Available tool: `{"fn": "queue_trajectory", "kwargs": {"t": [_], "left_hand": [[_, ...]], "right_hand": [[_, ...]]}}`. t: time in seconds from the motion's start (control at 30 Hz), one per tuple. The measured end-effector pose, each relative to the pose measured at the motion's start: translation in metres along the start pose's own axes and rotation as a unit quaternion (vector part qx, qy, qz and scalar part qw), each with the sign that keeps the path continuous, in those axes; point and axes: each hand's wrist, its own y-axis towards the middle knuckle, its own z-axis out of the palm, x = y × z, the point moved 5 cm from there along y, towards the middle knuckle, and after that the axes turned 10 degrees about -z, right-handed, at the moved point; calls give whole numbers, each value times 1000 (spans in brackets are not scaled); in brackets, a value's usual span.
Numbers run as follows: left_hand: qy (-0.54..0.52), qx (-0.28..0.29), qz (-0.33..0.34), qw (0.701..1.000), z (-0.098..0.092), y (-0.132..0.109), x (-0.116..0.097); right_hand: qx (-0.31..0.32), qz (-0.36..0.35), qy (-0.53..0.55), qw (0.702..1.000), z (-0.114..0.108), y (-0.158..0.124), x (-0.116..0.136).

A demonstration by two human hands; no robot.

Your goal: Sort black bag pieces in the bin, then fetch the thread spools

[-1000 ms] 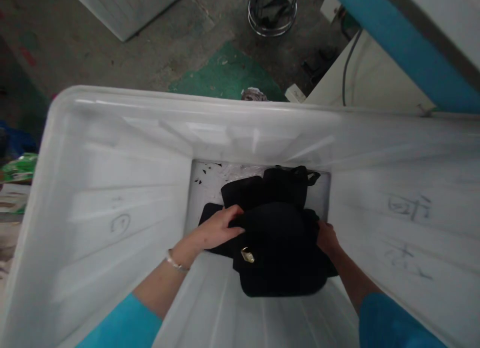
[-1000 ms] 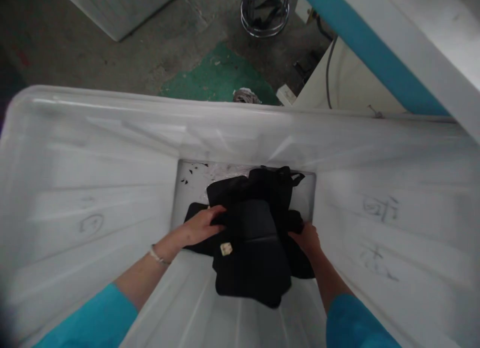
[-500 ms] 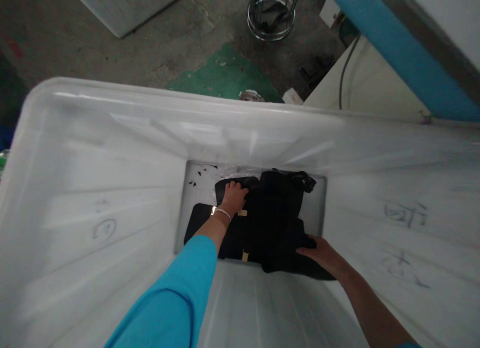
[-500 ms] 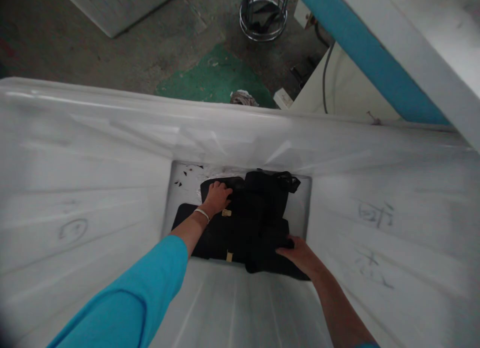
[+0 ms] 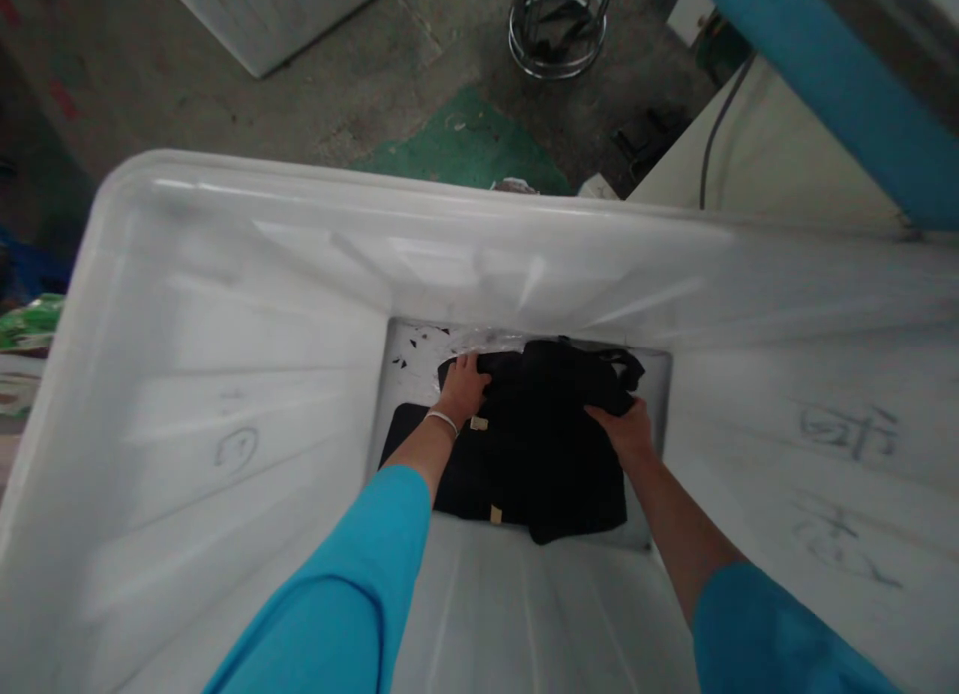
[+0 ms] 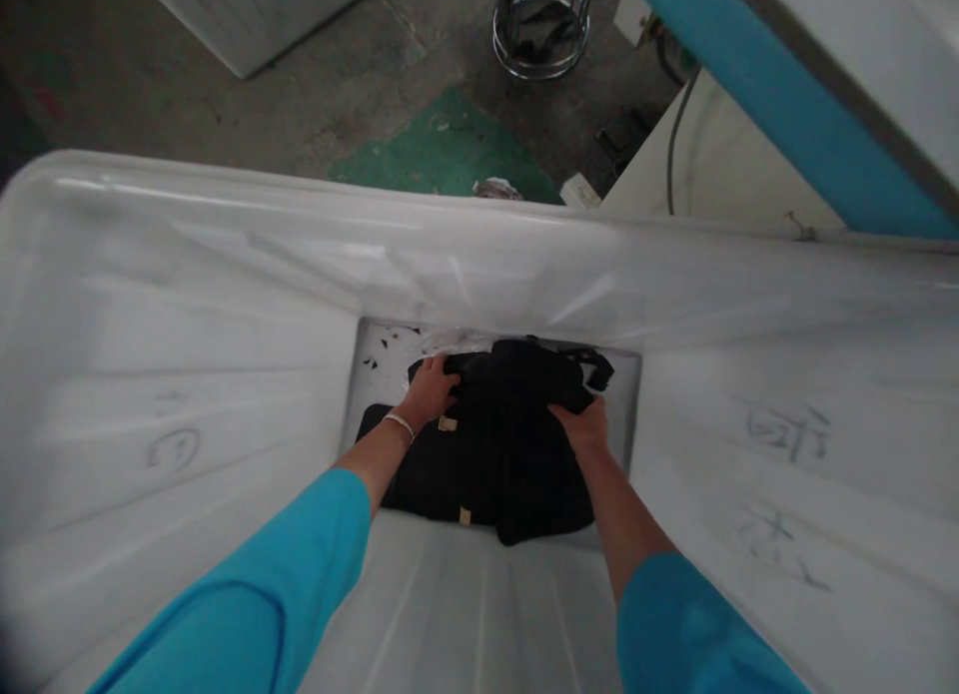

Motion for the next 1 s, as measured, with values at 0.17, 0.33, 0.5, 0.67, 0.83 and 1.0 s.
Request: {"fn": "queue_trajectory", "kwargs": {"t": [0.17, 0.33, 0.5, 0.67, 0.83, 1.0], "left_hand": [[2, 14, 25, 1000, -6, 8, 5], [17, 37, 67, 997, -10, -3, -3], [16, 10, 84, 996, -12, -50, -17], [0, 25, 153, 988, -16, -113, -42], [-146, 157, 307, 927, -33, -196, -81], [-222, 224, 159, 935, -19, -181, -50]], "right_hand": [[-49, -11, -54, 997, -19, -34, 2], [-72, -110, -104, 986, -25, -44, 21], [-77, -206, -137, 966, -35, -59, 43], [-107, -242, -164, 950, -48, -67, 53], [-117, -267, -161, 943, -65, -58, 62], [-88, -254, -111, 957, -105, -75, 91]]}}
